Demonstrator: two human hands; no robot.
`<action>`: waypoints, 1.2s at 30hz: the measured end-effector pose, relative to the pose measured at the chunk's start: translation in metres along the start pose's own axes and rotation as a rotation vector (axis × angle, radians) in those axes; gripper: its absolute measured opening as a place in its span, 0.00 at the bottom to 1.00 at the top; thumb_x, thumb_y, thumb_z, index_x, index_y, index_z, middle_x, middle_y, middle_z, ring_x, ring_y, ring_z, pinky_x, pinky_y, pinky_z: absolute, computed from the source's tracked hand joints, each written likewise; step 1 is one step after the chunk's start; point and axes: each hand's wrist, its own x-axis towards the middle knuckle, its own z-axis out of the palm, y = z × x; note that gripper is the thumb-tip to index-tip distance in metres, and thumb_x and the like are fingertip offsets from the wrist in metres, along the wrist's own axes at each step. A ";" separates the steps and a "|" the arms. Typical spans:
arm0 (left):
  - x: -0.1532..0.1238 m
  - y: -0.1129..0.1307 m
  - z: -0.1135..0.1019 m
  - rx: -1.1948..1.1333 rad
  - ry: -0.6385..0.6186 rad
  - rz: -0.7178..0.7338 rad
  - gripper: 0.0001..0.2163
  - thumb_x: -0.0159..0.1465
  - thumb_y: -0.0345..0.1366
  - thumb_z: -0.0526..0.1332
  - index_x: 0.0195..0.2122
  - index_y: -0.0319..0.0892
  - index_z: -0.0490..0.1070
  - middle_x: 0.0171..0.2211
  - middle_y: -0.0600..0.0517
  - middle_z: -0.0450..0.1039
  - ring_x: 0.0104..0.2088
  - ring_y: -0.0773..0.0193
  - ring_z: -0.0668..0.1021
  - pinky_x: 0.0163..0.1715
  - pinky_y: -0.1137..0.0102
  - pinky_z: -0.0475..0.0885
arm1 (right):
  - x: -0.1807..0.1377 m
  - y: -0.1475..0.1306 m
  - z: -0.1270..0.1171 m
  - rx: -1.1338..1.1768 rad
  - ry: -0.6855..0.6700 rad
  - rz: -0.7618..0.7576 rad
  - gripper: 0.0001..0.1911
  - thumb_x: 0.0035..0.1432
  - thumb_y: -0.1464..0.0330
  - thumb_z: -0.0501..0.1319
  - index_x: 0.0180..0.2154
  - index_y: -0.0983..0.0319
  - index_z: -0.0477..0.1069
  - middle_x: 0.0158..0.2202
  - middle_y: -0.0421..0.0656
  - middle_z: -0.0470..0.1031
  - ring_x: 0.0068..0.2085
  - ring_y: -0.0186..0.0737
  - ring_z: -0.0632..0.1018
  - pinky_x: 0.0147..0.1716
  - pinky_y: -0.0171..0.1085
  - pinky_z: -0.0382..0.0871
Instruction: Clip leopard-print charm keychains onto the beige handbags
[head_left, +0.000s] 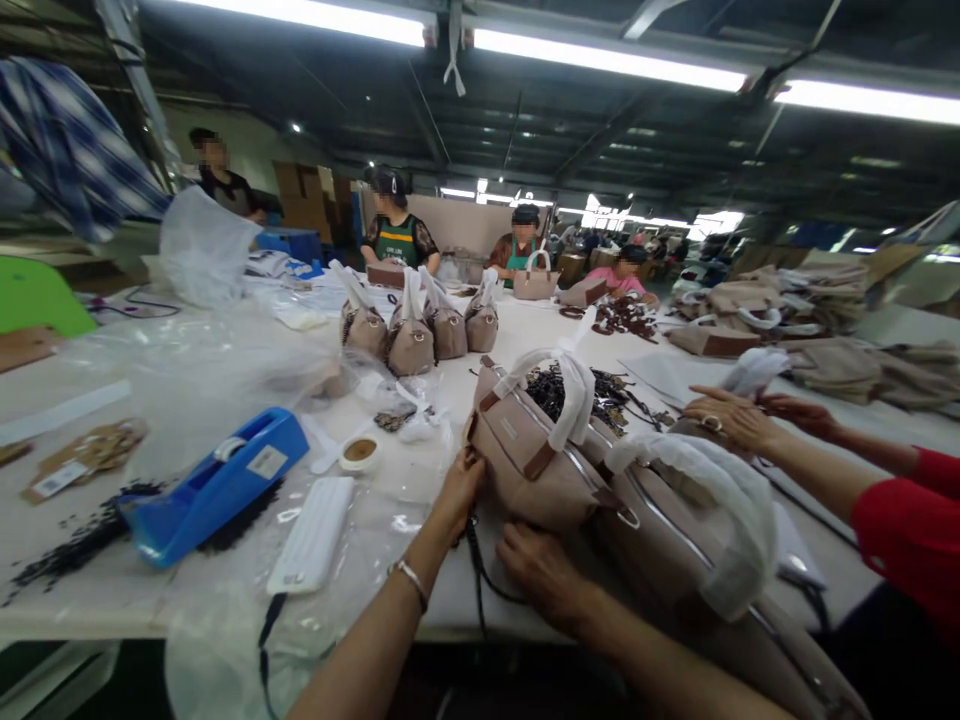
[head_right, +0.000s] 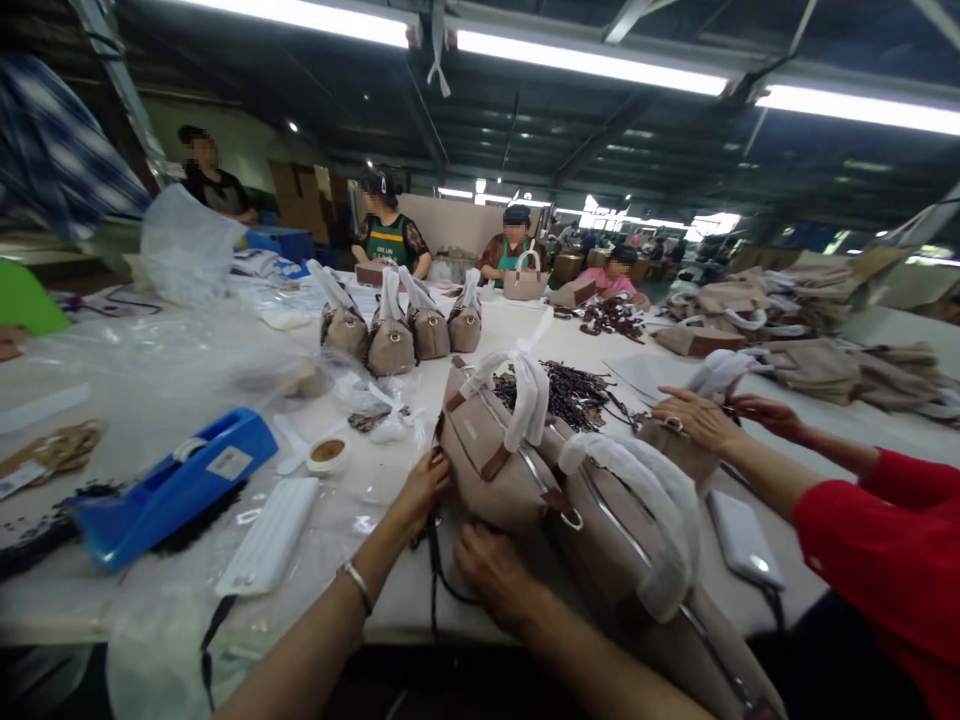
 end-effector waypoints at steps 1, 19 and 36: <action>0.000 0.000 -0.007 0.065 -0.006 0.001 0.21 0.58 0.38 0.59 0.53 0.42 0.66 0.50 0.44 0.73 0.46 0.57 0.77 0.42 0.66 0.73 | -0.002 0.003 -0.002 0.035 -0.013 0.015 0.10 0.57 0.81 0.55 0.36 0.64 0.71 0.38 0.47 0.75 0.37 0.42 0.75 0.28 0.35 0.66; -0.042 -0.005 -0.046 1.341 -0.008 0.193 0.10 0.58 0.39 0.61 0.40 0.43 0.69 0.38 0.48 0.73 0.40 0.56 0.74 0.37 0.68 0.63 | 0.025 -0.018 -0.024 1.287 0.236 0.478 0.25 0.53 0.76 0.54 0.55 0.64 0.63 0.48 0.49 0.74 0.42 0.40 0.79 0.43 0.38 0.74; -0.012 0.040 -0.073 1.295 0.179 0.215 0.08 0.60 0.30 0.55 0.41 0.43 0.67 0.42 0.47 0.73 0.43 0.58 0.74 0.40 0.68 0.63 | 0.014 -0.024 -0.004 0.868 0.107 0.314 0.18 0.56 0.79 0.54 0.45 0.61 0.73 0.44 0.45 0.77 0.47 0.40 0.77 0.49 0.33 0.67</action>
